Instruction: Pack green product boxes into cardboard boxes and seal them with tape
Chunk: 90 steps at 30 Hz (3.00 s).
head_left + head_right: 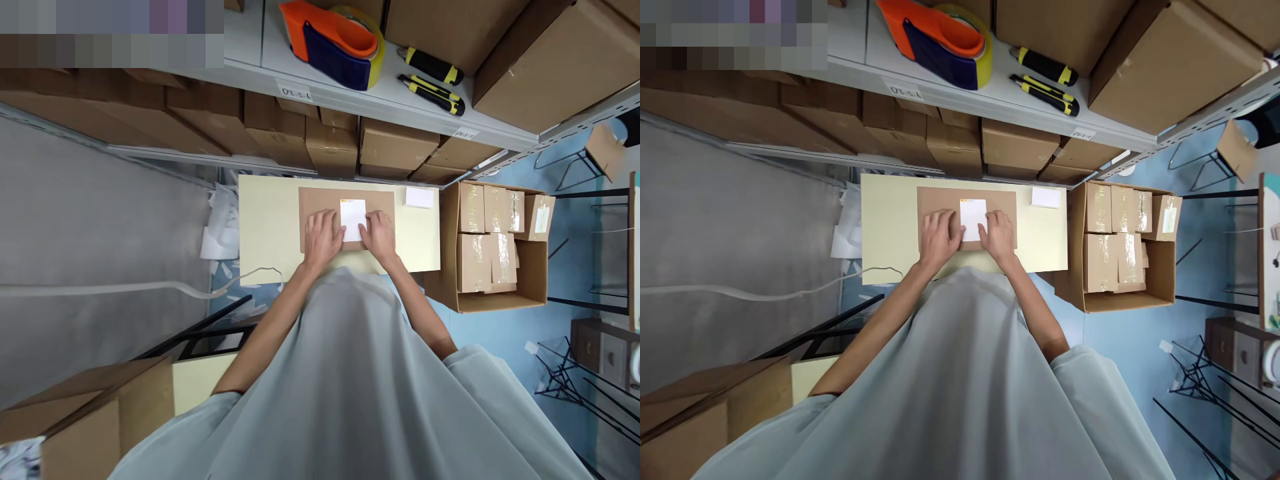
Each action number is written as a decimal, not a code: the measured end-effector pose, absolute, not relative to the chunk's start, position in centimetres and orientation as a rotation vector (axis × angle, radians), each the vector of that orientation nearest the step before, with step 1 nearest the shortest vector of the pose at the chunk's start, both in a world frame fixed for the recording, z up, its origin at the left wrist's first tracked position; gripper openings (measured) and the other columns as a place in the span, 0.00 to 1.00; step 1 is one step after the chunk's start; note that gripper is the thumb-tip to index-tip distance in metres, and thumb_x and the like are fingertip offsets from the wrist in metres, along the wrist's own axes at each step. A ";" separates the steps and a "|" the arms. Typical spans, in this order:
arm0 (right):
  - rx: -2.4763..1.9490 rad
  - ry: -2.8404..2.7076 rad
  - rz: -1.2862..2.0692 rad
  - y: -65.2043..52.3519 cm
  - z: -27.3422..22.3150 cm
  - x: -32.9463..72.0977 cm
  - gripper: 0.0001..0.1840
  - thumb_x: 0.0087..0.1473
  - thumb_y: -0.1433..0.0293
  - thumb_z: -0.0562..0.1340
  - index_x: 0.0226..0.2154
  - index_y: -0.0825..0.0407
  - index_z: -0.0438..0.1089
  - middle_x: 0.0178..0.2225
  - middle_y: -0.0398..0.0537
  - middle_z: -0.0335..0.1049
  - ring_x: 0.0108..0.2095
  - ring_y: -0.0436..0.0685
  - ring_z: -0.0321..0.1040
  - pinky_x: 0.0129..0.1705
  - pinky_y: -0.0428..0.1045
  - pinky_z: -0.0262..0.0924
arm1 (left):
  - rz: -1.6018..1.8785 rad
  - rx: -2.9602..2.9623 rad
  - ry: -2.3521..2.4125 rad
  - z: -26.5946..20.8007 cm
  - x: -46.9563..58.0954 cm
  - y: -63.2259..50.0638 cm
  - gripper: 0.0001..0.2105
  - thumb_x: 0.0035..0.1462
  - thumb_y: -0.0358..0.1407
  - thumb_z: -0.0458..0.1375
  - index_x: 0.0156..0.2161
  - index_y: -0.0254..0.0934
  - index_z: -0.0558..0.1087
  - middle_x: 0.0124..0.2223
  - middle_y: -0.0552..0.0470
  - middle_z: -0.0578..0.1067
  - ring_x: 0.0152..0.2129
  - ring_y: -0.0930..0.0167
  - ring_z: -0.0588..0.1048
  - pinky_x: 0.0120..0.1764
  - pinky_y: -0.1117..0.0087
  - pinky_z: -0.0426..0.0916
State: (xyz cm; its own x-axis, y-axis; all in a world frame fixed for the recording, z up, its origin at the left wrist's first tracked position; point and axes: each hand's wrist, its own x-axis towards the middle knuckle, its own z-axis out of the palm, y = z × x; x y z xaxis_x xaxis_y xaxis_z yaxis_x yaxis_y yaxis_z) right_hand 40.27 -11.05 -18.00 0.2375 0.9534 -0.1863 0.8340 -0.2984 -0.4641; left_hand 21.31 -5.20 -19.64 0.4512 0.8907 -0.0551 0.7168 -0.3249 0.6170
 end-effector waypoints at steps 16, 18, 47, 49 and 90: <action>-2.208 -2.022 0.488 -12.0 -21.2 41.3 0.37 0.81 0.60 0.41 0.83 0.59 0.45 0.84 0.55 0.41 0.85 0.66 0.35 0.84 0.67 0.34 | 0.172 2.422 1.094 -22.5 20.5 -4.8 0.34 0.78 0.43 0.42 0.83 0.31 0.52 0.83 0.40 0.55 0.83 0.52 0.44 0.80 0.37 0.35; -2.199 -2.022 0.479 -11.4 -21.3 41.0 0.37 0.81 0.60 0.42 0.84 0.59 0.44 0.84 0.56 0.41 0.85 0.66 0.35 0.84 0.68 0.34 | 0.165 2.414 1.115 -22.3 21.3 -5.1 0.34 0.79 0.43 0.40 0.82 0.28 0.53 0.83 0.39 0.53 0.83 0.51 0.44 0.80 0.38 0.34; -2.258 -2.016 0.432 -10.5 -21.1 38.9 0.36 0.82 0.60 0.43 0.83 0.56 0.48 0.83 0.58 0.44 0.83 0.68 0.45 0.80 0.67 0.47 | 0.175 2.475 0.888 -23.8 18.1 -7.4 0.33 0.77 0.46 0.46 0.83 0.42 0.55 0.83 0.46 0.56 0.82 0.53 0.51 0.81 0.42 0.39; -2.280 -1.994 0.437 -9.7 -21.0 38.6 0.37 0.82 0.59 0.43 0.83 0.58 0.47 0.83 0.60 0.44 0.81 0.71 0.49 0.78 0.69 0.50 | 0.150 2.498 0.852 -23.8 17.6 -7.9 0.34 0.77 0.47 0.47 0.83 0.41 0.55 0.83 0.45 0.56 0.82 0.53 0.50 0.81 0.42 0.39; -2.076 -0.944 0.708 -21.3 -24.5 42.4 0.51 0.75 0.36 0.43 0.74 0.56 0.69 0.69 0.65 0.75 0.69 0.70 0.74 0.66 0.65 0.73 | 0.499 1.430 1.383 -27.5 11.8 -5.2 0.34 0.74 0.54 0.50 0.76 0.36 0.66 0.72 0.37 0.75 0.70 0.57 0.75 0.72 0.54 0.69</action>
